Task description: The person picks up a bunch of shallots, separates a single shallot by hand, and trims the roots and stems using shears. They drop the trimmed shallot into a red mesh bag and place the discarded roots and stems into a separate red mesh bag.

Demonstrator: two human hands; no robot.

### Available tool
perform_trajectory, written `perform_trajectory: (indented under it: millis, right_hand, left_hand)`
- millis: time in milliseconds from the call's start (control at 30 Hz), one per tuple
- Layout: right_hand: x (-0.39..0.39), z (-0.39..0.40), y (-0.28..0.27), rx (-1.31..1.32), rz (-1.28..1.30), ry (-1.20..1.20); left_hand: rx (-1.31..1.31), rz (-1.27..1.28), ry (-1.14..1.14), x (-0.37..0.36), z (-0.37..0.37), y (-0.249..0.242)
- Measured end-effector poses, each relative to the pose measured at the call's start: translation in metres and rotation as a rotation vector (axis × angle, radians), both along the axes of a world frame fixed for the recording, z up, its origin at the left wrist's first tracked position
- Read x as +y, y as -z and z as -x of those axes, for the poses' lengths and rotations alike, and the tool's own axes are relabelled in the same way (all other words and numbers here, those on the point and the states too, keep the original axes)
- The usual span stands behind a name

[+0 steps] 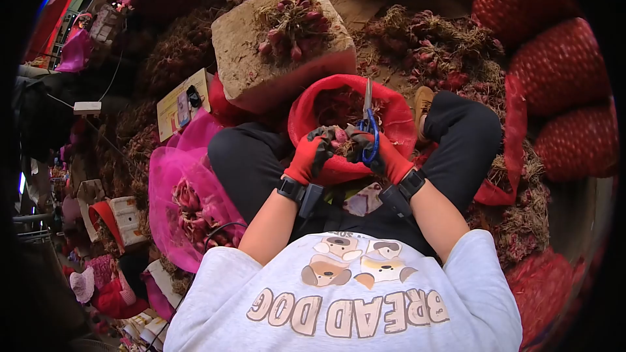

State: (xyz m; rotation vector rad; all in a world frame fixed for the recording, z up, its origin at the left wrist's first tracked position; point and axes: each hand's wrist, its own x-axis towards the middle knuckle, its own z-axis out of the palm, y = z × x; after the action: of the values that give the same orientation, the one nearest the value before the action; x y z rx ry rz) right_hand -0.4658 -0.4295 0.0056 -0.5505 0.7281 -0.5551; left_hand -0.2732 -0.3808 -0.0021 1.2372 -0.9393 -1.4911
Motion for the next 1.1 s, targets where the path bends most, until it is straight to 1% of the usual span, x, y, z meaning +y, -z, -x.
perform_trajectory:
  millis: [33, 100, 133, 167, 233, 267, 300, 333, 400, 433, 500, 533, 567, 600, 667, 700, 767, 800, 900, 967, 1000, 1033, 1067, 1100]
  right_hand:
    - [-0.001, 0.001, 0.001, -0.019, -0.013, -0.017]
    - [-0.004, 0.004, 0.003, -0.057, -0.040, -0.049]
    - [-0.007, 0.007, 0.016, -0.021, 0.028, -0.045]
    - [-0.011, 0.012, 0.036, 0.014, 0.093, -0.041]
    - [-0.011, 0.008, 0.031, 0.078, 0.204, -0.041]
    - [-0.011, 0.008, 0.027, 0.110, 0.252, -0.045]
    - [-0.011, 0.005, 0.018, 0.141, 0.300, -0.050]
    - [-0.011, 0.005, 0.016, 0.160, 0.407, -0.037]
    - [-0.013, 0.004, 0.014, 0.194, 0.622, -0.010]
    - [-0.014, 0.003, 0.015, 0.242, 0.499, -0.016]
    - [-0.018, 0.002, 0.021, 0.336, 0.254, -0.027]
    - [-0.017, 0.003, 0.034, 0.192, 0.162, 0.001]
    - [-0.015, 0.004, 0.054, 0.050, 0.070, 0.031]
    - [-0.014, 0.003, 0.053, -0.092, -0.022, 0.060]
    - [-0.015, 0.008, 0.049, 0.001, -0.052, 0.058]
    - [-0.015, 0.007, 0.036, 0.046, -0.067, 0.056]
    - [-0.014, 0.002, 0.006, 0.145, 0.009, 0.005]
    - [-0.013, 0.000, -0.001, 0.195, 0.048, -0.022]
    - [-0.008, 0.005, 0.015, 0.162, 0.180, 0.063]
    - [-0.012, -0.001, 0.021, 0.351, 0.377, 0.100]
    - [-0.013, -0.006, 0.018, 0.446, 0.475, 0.119]
    - [-0.012, -0.010, 0.015, 0.446, 0.549, 0.127]
    - [-0.010, -0.013, 0.012, 0.447, 0.623, 0.134]
    - [-0.010, -0.013, 0.008, 0.450, 0.697, 0.142]
  left_hand:
    - [0.269, -0.234, -0.058, -0.002, 0.004, -0.006]
    - [0.285, -0.228, -0.011, -0.002, 0.009, -0.015]
    - [0.291, -0.225, 0.013, -0.002, 0.008, -0.017]
    - [0.206, -0.198, 0.063, -0.003, 0.005, -0.012]
    - [0.035, -0.147, 0.158, -0.004, -0.005, -0.008]
    - [0.078, -0.171, 0.149, -0.002, -0.005, -0.006]
    - [0.122, -0.194, 0.139, -0.002, -0.002, -0.024]
    - [0.166, -0.218, 0.128, -0.002, 0.000, -0.034]
    - [0.221, -0.251, 0.105, 0.000, -0.004, -0.022]
    - [0.248, -0.267, 0.094, 0.000, -0.005, -0.016]
    - [-0.350, 0.337, 0.208, -0.003, -0.007, -0.007]
    - [-0.648, 0.640, 0.259, -0.004, -0.007, -0.004]
    - [-0.774, 0.727, 0.220, -0.006, -0.007, -0.002]
    - [-0.899, 0.814, 0.178, -0.007, -0.006, 0.000]
    - [-0.614, 0.622, 0.134, -0.009, -0.002, 0.003]
    - [-0.209, 0.337, 0.130, -0.010, 0.004, 0.004]
    - [0.589, -0.251, 0.106, -0.010, 0.015, 0.003]
    - [0.213, -0.089, 0.170, -0.005, 0.018, -0.001]
    - [-0.702, 0.621, 0.270, -0.002, 0.000, 0.014]
    - [-0.557, 0.363, 0.188, -0.001, -0.001, 0.017]
    - [-0.426, 0.283, 0.179, -0.001, 0.000, 0.021]
    - [-0.296, 0.202, 0.160, -0.002, 0.001, 0.024]
    - [-0.109, 0.169, 0.173, -0.003, 0.007, 0.036]
    - [-0.044, 0.148, 0.192, -0.004, 0.010, 0.035]
